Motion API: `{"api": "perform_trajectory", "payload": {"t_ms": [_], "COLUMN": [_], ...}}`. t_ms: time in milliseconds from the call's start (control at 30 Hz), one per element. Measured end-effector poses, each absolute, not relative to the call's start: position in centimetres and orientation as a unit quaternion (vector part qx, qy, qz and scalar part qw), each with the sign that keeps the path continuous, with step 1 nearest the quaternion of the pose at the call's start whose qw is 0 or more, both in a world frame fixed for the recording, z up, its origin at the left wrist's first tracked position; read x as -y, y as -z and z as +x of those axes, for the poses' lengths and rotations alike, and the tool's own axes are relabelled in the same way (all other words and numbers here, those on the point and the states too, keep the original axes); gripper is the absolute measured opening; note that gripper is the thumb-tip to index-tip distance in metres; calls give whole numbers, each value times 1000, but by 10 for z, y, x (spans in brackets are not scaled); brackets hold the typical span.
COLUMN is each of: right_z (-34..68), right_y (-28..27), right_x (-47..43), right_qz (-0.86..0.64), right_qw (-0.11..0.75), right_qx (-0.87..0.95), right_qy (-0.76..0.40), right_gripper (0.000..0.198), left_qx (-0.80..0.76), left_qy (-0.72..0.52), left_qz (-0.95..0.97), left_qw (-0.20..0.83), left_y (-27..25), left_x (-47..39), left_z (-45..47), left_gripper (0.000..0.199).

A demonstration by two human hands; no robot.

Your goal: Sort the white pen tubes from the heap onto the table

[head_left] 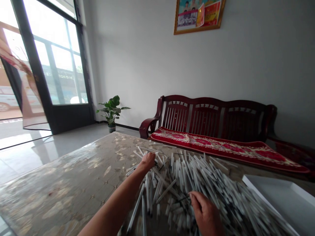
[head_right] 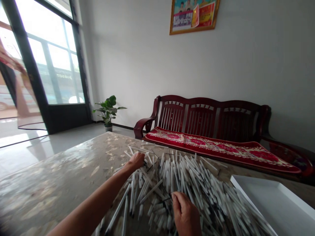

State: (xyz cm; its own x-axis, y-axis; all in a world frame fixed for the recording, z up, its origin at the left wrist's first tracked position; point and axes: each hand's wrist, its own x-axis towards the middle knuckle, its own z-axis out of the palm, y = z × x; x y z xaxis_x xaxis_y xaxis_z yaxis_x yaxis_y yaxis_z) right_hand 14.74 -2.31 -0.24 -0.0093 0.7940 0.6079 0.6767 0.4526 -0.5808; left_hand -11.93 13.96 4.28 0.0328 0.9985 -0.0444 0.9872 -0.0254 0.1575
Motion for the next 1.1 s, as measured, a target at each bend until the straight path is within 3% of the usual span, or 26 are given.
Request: {"api": "perform_trajectory", "payload": {"t_ms": [133,267,433,533,700,867,1100], "right_z": [147,147,147,147,144,143,147], "right_y": [2,3,4,2,2,1,2], "right_x": [23,23,23,24,25,26,24], "right_qz": [-523,-521,-515,-514,-512,-518,-523], "right_qw": [472,472,475,472,474,472,469], "right_qx": [707,708,711,715,715,711,710], "right_qy": [-66,-62,-50,-45,-46,-51,-45], "right_gripper": [49,48,46,44,43,42,40], "left_qx": [-697,-664,-624,-604,-588,-589,-560], "left_qy": [-70,-87,-39,-19,-24,-70,-169], "left_qz": [712,742,780,796,808,804,807], "left_qw": [52,35,38,37,25,24,86], "left_y": [-39,-37,-40,-44,-47,-52,-58], "left_x": [-139,-141,-147,-147,-142,-132,-78], "left_z": [-125,-122,-109,-102,-101,-105,-68], "left_gripper": [21,29,17,33,18,27,24]}}
